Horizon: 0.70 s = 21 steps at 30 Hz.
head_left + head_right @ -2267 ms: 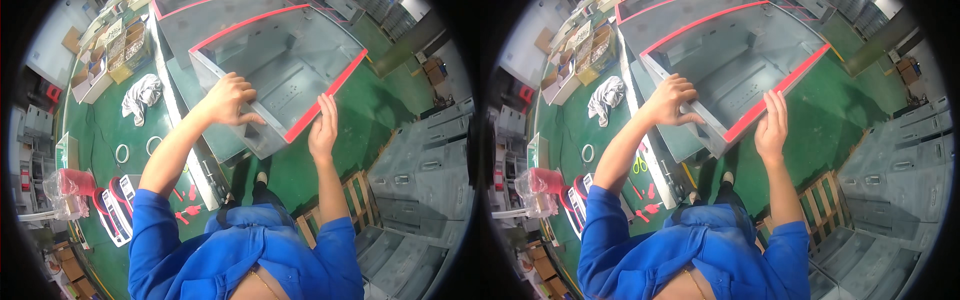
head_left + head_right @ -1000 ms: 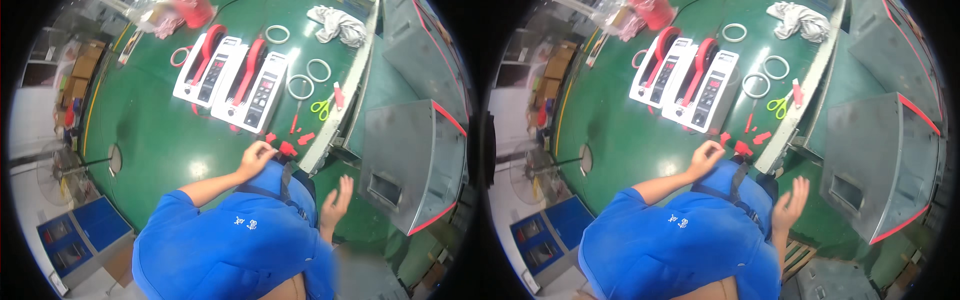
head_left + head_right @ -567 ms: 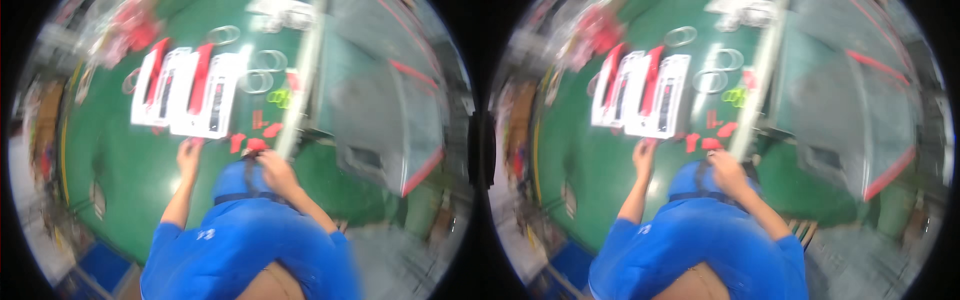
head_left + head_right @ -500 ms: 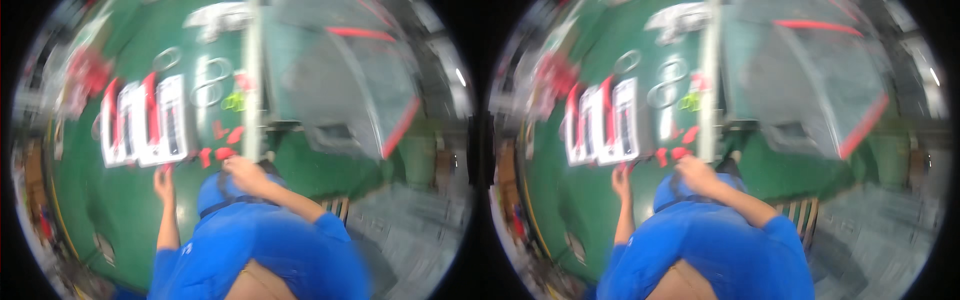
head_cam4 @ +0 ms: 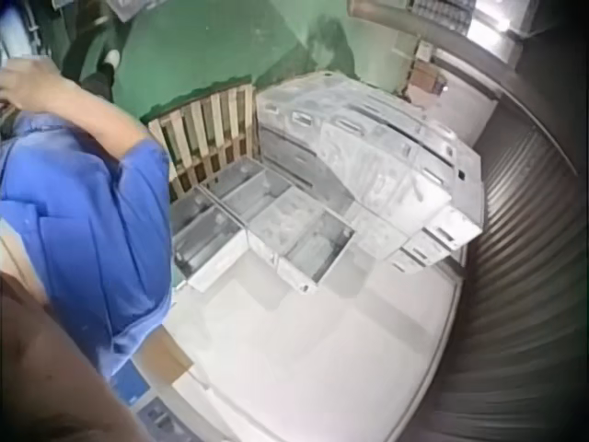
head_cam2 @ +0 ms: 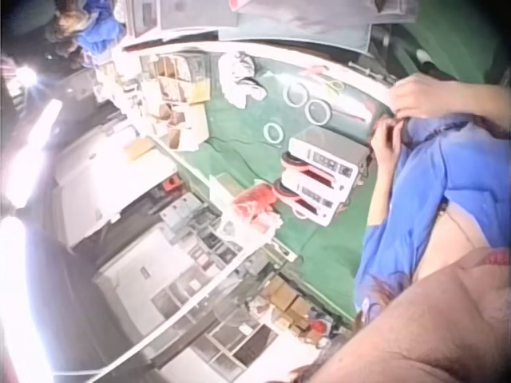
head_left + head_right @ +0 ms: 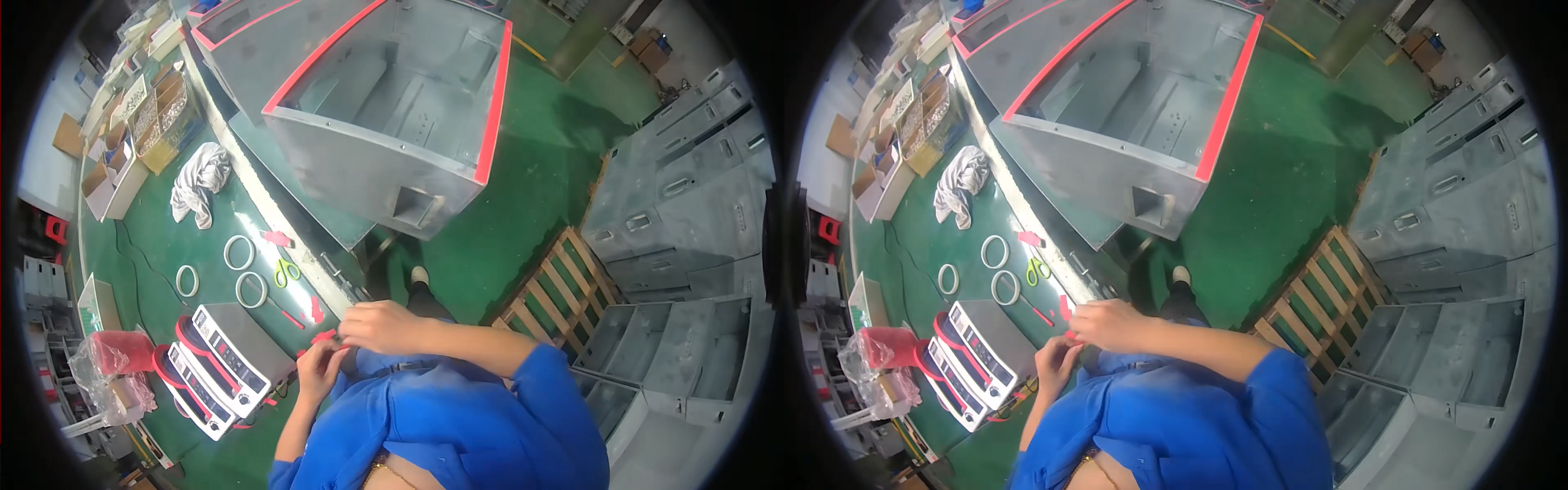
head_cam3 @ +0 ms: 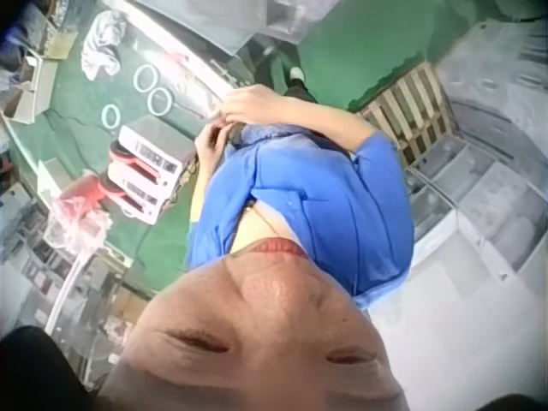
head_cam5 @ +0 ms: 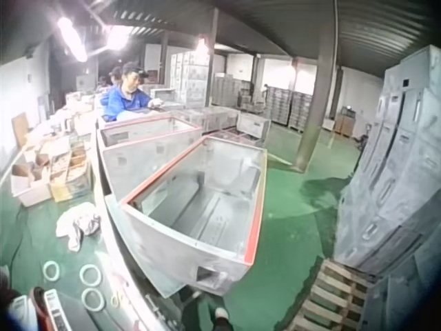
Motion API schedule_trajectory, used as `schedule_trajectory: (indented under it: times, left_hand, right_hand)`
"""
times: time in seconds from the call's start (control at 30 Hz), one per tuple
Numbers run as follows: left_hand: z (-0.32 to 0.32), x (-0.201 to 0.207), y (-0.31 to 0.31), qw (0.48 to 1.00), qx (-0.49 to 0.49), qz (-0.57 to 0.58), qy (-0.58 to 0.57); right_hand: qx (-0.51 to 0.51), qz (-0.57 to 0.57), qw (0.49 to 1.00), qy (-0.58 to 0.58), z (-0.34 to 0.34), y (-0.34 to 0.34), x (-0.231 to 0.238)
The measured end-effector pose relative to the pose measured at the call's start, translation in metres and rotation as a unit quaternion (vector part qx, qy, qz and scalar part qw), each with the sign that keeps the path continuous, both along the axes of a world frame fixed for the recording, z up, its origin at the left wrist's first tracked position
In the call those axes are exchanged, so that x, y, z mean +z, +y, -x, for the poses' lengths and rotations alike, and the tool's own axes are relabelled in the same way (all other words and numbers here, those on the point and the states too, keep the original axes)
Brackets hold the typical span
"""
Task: Applying red adhesive tape to the edges of metal cabinet frames.
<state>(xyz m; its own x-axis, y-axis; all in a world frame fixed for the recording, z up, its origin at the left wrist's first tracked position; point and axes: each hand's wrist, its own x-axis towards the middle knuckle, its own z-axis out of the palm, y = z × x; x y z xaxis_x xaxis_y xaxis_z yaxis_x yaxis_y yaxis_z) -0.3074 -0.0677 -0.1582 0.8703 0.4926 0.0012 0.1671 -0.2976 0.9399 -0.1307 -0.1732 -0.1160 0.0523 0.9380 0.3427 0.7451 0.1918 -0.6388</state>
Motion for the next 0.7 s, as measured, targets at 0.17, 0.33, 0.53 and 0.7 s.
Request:
schedule_trajectory:
  times: [0.17, 0.33, 0.53, 0.7]
  left_hand:
    - [-0.077, 0.051, 0.022, 0.988, -0.148, -0.041, 0.015]
    - [-0.139, 0.100, 0.076, 0.965, -0.216, -0.147, 0.036]
    - [-0.202, 0.145, 0.134, 0.982, -0.149, -0.111, 0.015]
    - [-0.232, 0.168, 0.171, 0.961, -0.173, -0.215, -0.035]
  right_hand:
    - [-0.123, 0.022, 0.992, 0.027, -0.054, -0.053, 0.047]
    - [-0.314, 0.018, 0.949, 0.019, -0.115, -0.090, 0.120]
    - [-0.321, 0.005, 0.932, 0.169, -0.167, -0.102, 0.138]
    - [-0.353, -0.009, 0.865, 0.356, -0.181, -0.093, 0.141]
